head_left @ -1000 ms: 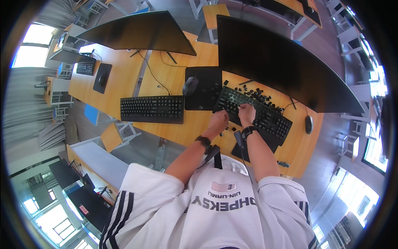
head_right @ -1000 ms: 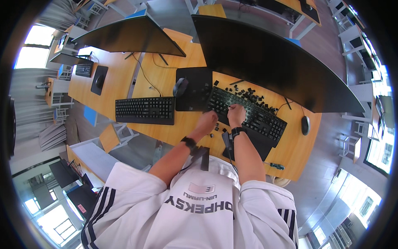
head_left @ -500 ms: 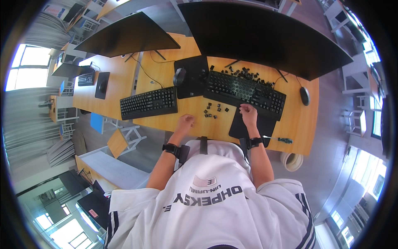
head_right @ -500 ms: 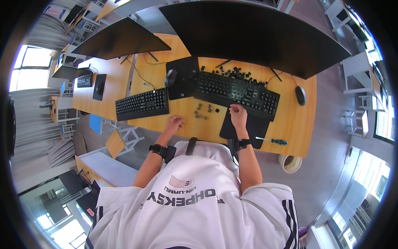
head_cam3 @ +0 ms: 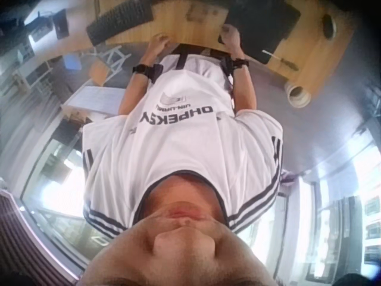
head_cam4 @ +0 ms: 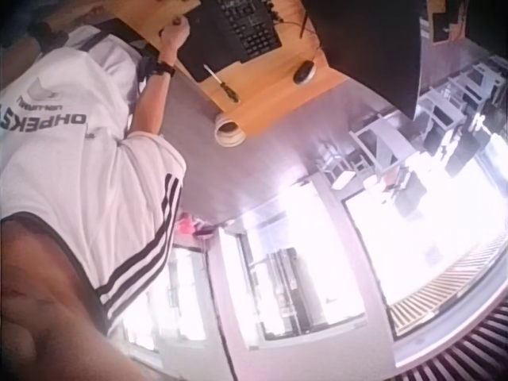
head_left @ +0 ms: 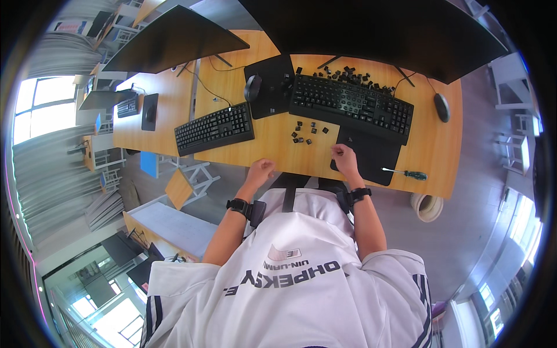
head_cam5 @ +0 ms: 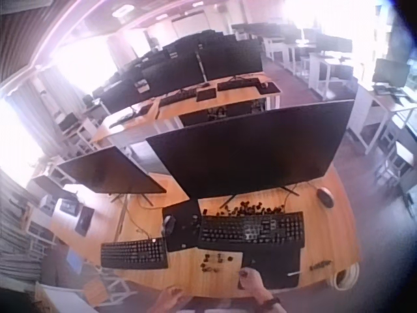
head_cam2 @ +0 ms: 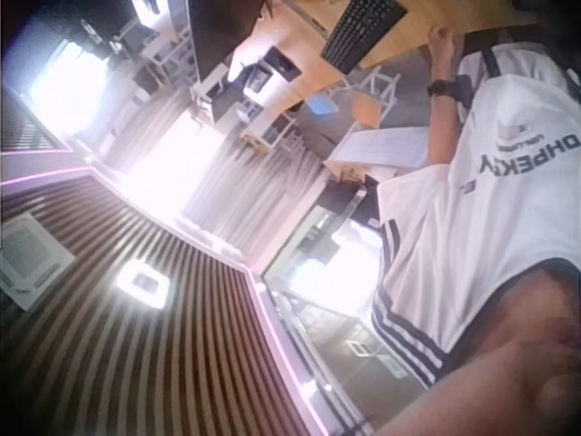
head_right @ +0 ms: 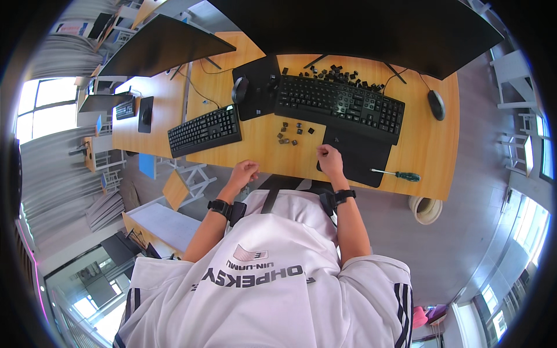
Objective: The person is manually inserting small black plastic keycap components into a green printed circuit board switch matrix layout on a desk by hand.
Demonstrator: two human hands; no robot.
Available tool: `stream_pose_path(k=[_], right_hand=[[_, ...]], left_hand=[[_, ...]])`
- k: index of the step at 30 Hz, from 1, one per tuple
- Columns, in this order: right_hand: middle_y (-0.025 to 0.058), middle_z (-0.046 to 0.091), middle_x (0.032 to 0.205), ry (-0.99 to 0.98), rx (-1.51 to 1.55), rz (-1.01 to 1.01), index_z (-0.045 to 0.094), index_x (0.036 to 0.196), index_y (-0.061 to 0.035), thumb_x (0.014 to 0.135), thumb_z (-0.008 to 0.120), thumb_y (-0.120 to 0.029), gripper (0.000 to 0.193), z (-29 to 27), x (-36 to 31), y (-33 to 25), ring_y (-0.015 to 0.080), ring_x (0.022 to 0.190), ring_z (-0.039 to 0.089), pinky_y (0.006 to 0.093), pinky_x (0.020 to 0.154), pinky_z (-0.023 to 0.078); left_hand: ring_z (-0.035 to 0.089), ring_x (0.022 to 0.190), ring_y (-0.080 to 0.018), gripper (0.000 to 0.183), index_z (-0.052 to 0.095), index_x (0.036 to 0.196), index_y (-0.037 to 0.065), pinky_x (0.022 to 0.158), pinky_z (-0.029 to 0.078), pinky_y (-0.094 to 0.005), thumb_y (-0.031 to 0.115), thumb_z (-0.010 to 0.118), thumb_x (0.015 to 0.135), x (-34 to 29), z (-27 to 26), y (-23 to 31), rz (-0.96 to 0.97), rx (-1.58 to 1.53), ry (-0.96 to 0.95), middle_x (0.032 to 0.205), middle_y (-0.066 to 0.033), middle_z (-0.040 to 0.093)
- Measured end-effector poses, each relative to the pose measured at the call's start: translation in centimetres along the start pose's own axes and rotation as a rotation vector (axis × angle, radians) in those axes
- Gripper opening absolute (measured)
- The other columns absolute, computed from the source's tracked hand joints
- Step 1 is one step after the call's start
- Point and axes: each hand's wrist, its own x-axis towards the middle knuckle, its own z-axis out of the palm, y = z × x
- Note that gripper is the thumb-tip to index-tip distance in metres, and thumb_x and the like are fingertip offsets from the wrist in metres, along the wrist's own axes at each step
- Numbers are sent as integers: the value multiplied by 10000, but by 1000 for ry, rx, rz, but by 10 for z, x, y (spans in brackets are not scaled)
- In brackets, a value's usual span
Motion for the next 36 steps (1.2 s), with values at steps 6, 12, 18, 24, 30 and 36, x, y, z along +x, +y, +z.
stream_pose_path(k=[6, 12, 18, 24, 30, 36], right_hand=[[120, 728, 887, -10, -86, -43, 717, 989, -41, 838, 673, -160, 197, 30, 6, -25, 258, 822, 705, 337, 739, 543], [114, 730, 884, -17, -174, 37, 722, 968, -51, 847, 670, -186, 188, 53, 9, -46, 265, 835, 706, 349, 738, 546], [118, 724, 831, 14, -321, 146, 705, 994, 18, 882, 663, -138, 196, 60, -11, -60, 191, 731, 704, 307, 670, 535], [133, 720, 839, 73, -254, 218, 683, 1013, 49, 901, 630, -88, 185, 53, -45, -85, 176, 726, 697, 286, 675, 540], [121, 717, 849, 101, -349, 292, 673, 1039, 50, 908, 612, -80, 195, 36, -100, -96, 169, 732, 689, 288, 671, 532], [107, 719, 851, 157, -277, 392, 671, 1040, 39, 920, 617, -98, 190, 17, -119, -93, 160, 736, 684, 290, 662, 531]], left_hand=[[638, 669, -133, 235, 655, 1055, -1, 601, 494, -251, 201, 621, 940, 10, -17, -8, 7, -43, -25, 856, -68, 689], [651, 685, -140, 224, 655, 1039, -3, 612, 509, -264, 191, 613, 936, 45, -52, -20, 56, -124, -52, 860, -77, 693], [664, 728, -166, 260, 641, 1062, 11, 627, 523, -292, 233, 637, 926, 112, -47, -31, 212, 8, -105, 861, -81, 691], [676, 911, -319, 246, 649, 1074, 68, 747, 536, -431, 214, 661, 876, 133, 6, 37, 563, 177, -36, 1049, -140, 684], [646, 860, -339, 181, 642, 966, 51, 731, 520, -466, 192, 666, 856, 154, 50, 75, 751, 421, 31, 973, -119, 631], [655, 789, -286, 193, 686, 966, 18, 694, 522, -387, 163, 688, 838, 180, 60, 68, 660, 381, -95, 894, -130, 657]])
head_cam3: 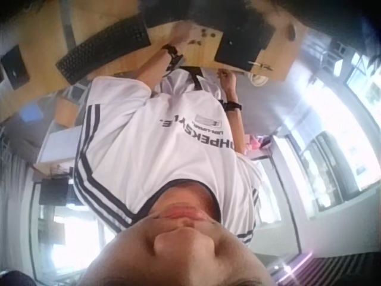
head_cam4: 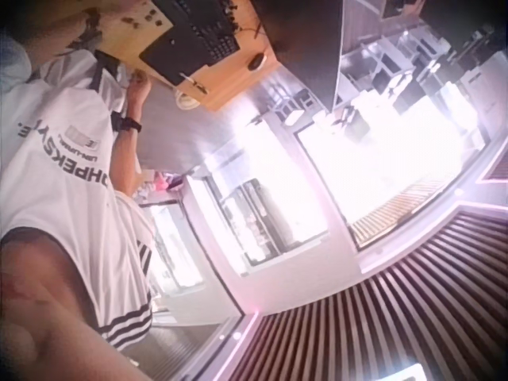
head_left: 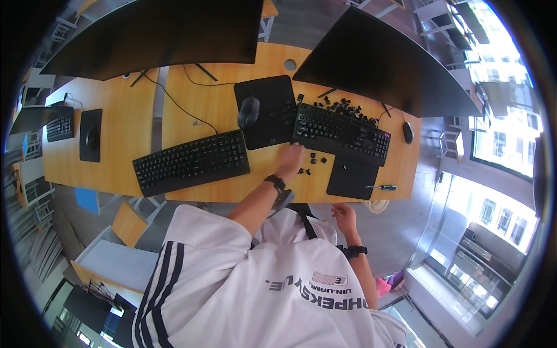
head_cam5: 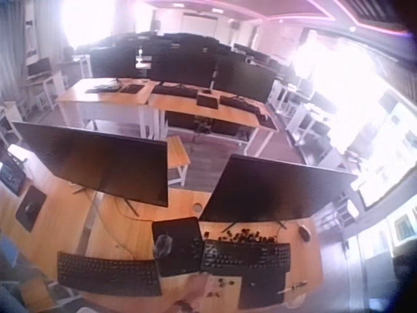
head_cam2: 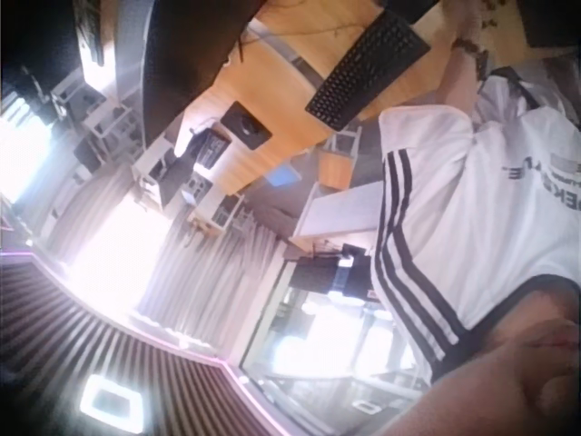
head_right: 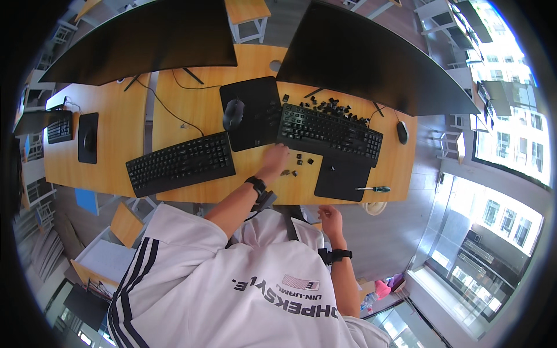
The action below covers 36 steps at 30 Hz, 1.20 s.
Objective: The person is manually inserting small black plastic keycap components into a green printed circuit board switch matrix layout on a desk by hand.
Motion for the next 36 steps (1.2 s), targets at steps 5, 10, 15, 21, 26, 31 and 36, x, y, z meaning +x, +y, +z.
stream_pose_path(k=[5, 10, 15, 21, 26, 31, 36], right_hand=[[97, 707, 842, 86, 201, -230, 675, 1038, 15, 905, 605, -34, 158, -3, 32, -44, 135, 754, 676, 271, 685, 517], [51, 690, 863, 15, 427, -241, 671, 1086, 8, 918, 630, -53, 183, -11, 85, -113, 98, 735, 650, 237, 660, 504], [34, 696, 898, -165, 578, -194, 676, 1145, 0, 926, 656, -94, 238, -19, 132, -112, 81, 725, 637, 228, 651, 504], [45, 710, 875, -267, 579, -284, 694, 1121, 7, 895, 681, -95, 248, -22, 168, -93, 93, 756, 650, 247, 671, 519], [107, 732, 894, -229, 416, -254, 706, 1092, -26, 854, 694, -85, 245, -25, 189, -95, 163, 752, 688, 287, 700, 541], [112, 726, 913, -99, 191, -317, 719, 1039, -57, 846, 696, -127, 207, -22, 213, -105, 261, 795, 697, 350, 720, 545], [85, 700, 918, -39, 77, -407, 727, 977, -67, 865, 679, -128, 136, -15, 236, -115, 299, 811, 669, 389, 724, 531]], left_hand=[[690, 698, -200, 193, 696, 933, -32, 642, 571, -298, 153, 718, 883, -6, -46, 52, -397, -863, -177, 819, -126, 712], [705, 728, -171, 250, 697, 1006, -60, 680, 567, -260, 153, 726, 879, -6, -59, 80, -527, -1116, -278, 894, -115, 722], [700, 720, -165, 265, 701, 986, -65, 683, 567, -261, 171, 737, 873, 10, -48, 97, -527, -984, -234, 858, -109, 714], [682, 717, -150, 260, 706, 958, -66, 675, 553, -257, 177, 739, 872, 28, -36, 105, -596, -908, -173, 823, -96, 704], [667, 713, -136, 233, 711, 959, -44, 657, 541, -260, 174, 728, 881, 41, -17, 101, -545, -827, -97, 819, -72, 700], [671, 688, -143, 200, 712, 956, -14, 622, 522, -282, 175, 699, 894, 62, -7, 108, -419, -366, 7, 820, -94, 712], [669, 634, -183, 174, 713, 940, -10, 584, 507, -320, 153, 695, 880, 81, -1, 93, -257, -175, 114, 780, -145, 701]])
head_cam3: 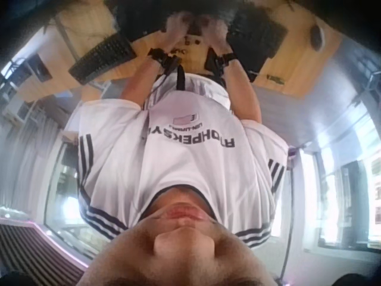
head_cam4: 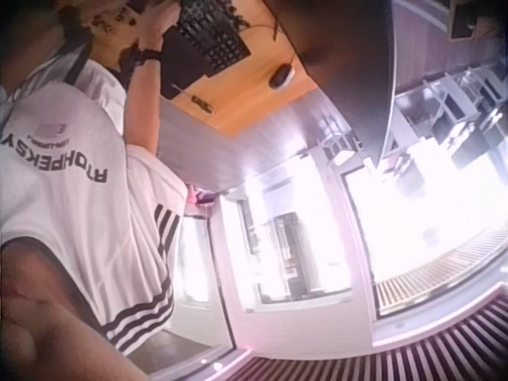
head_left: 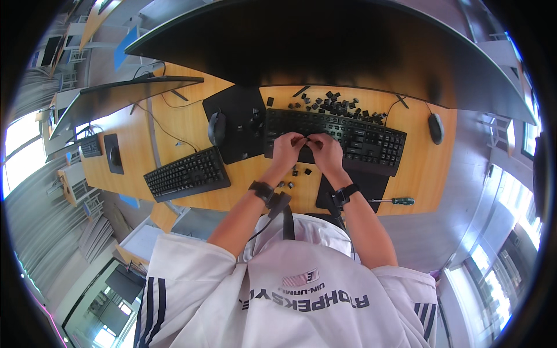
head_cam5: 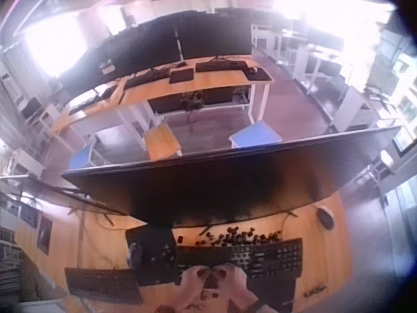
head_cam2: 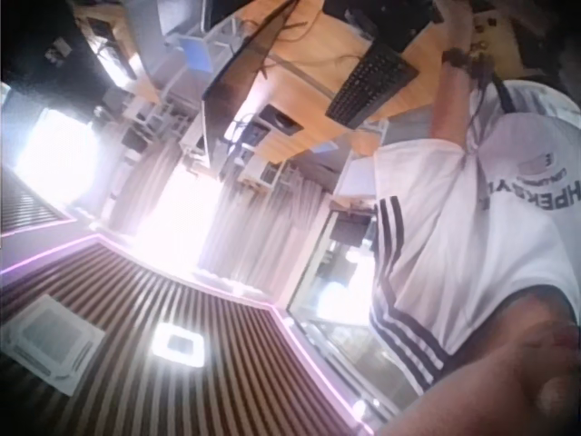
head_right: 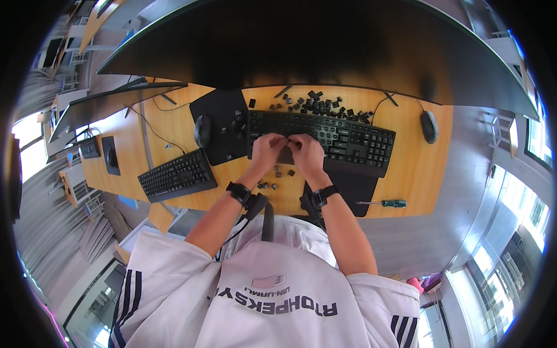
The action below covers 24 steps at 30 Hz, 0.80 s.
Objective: The person is manually inserting small black plastic keycap components into a green printed circuit board switch matrix layout on a desk by hand.
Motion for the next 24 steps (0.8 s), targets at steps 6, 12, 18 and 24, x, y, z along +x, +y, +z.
stream_pose_path(k=[6, 12, 18, 24], right_hand=[[114, 677, 928, -1, -168, -10, 735, 935, -44, 869, 687, -141, 127, 5, 12, 1, 316, 815, 667, 415, 716, 519], [159, 669, 978, -106, -210, 107, 735, 973, -31, 941, 617, -127, 155, 0, 22, -2, 335, 831, 650, 440, 715, 541], [174, 681, 929, -182, -153, 148, 727, 988, -18, 940, 624, -119, 152, -2, 29, -1, 298, 739, 662, 427, 663, 542], [122, 673, 808, -169, -100, 135, 691, 1046, 16, 957, 610, -93, 163, -1, 27, 4, 186, 621, 651, 349, 544, 512]], left_hand=[[649, 559, -188, 157, 711, 869, -8, 549, 498, -331, 149, 715, 861, 11, 6, -11, -54, -43, 41, 700, -130, 684], [622, 473, -171, 165, 698, 806, -15, 478, 492, -320, 140, 728, 855, 20, 15, -13, -82, -87, 71, 615, -104, 654], [620, 465, -162, 156, 680, 808, -19, 464, 489, -310, 120, 744, 838, 19, 7, -10, -149, -171, -18, 607, -97, 648], [643, 522, -210, 169, 657, 855, 3, 513, 508, -339, 130, 763, 822, 13, 12, -11, -97, -85, 108, 658, -103, 667]])
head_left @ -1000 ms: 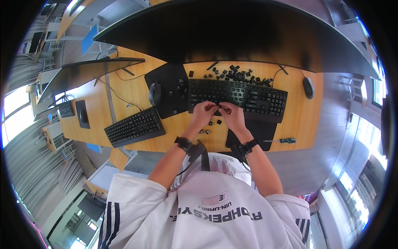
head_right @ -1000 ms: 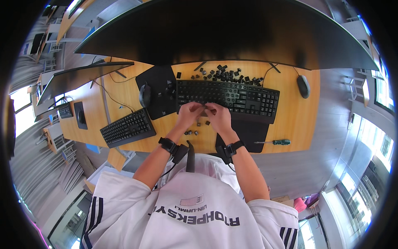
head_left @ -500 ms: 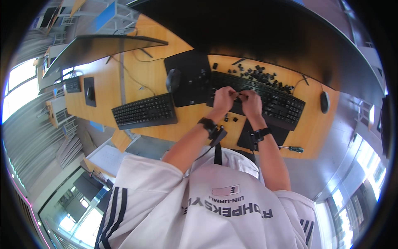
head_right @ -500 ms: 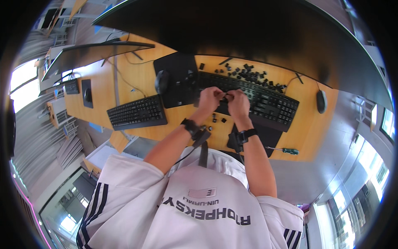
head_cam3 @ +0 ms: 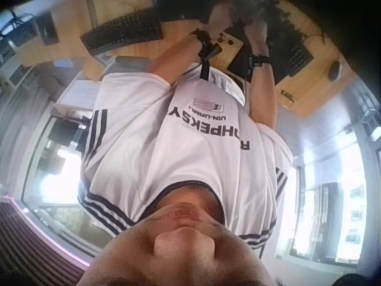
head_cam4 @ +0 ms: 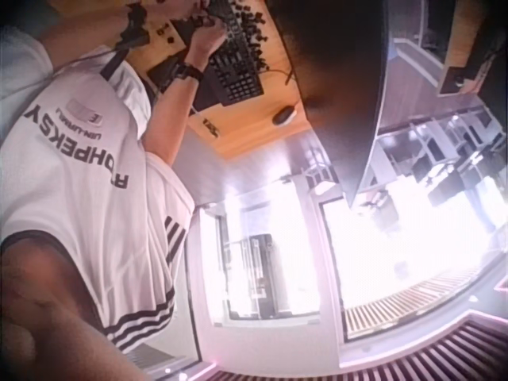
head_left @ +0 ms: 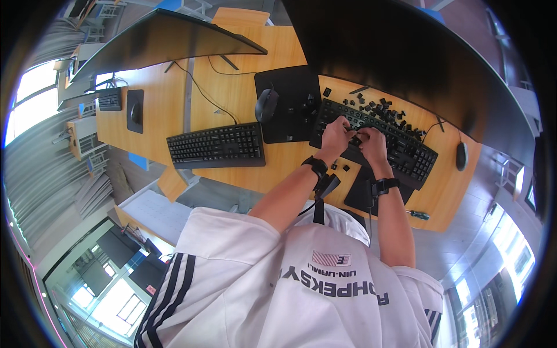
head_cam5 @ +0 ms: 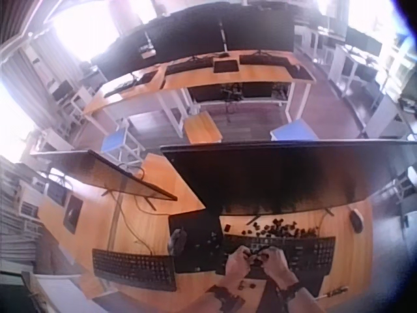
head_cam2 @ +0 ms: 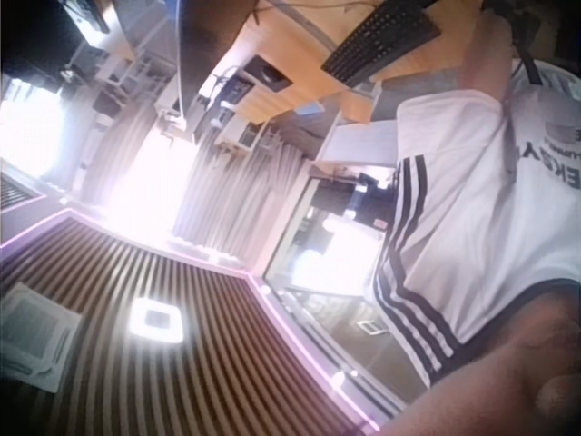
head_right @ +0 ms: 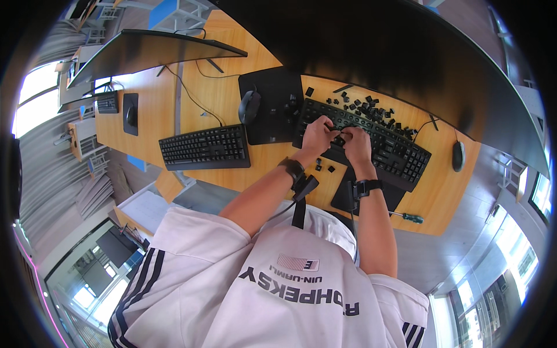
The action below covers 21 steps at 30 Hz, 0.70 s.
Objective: The person is manually inserting small black plastic keycap components into a green printed circuit board switch matrix layout on a desk by hand.
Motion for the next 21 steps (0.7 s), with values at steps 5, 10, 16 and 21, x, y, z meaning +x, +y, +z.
stream_pose_path(k=[5, 10, 16, 21], right_hand=[[101, 664, 782, 40, 24, 14, 695, 1038, 11, 953, 613, -89, 154, 2, -1, 2, 159, 611, 636, 329, 522, 506], [83, 662, 824, -2, -121, -50, 713, 1011, -22, 922, 652, -107, 138, -5, 1, -5, 167, 601, 632, 330, 555, 506], [102, 664, 864, -38, -148, -35, 731, 1010, -56, 894, 675, -114, 141, -11, -1, -8, 217, 650, 646, 372, 644, 510], [84, 653, 857, 44, -291, -105, 743, 1010, -78, 896, 690, -134, 138, -9, -4, -1, 244, 759, 643, 391, 678, 506]], left_hand=[[671, 807, -359, 137, 704, 882, 83, 701, 535, -435, 186, 755, 807, -4, -4, 13, -36, 82, -32, 823, -147, 698], [675, 815, -356, 143, 723, 896, 88, 715, 539, -429, 187, 753, 797, -4, -11, 17, -45, 89, -67, 833, -150, 700], [684, 812, -329, 157, 734, 913, 101, 710, 544, -415, 202, 762, 796, -2, -11, 13, -6, 126, -72, 839, -131, 709], [686, 801, -305, 202, 727, 962, 103, 692, 544, -406, 204, 773, 793, -4, -10, 14, 39, 138, -77, 831, -111, 706]])
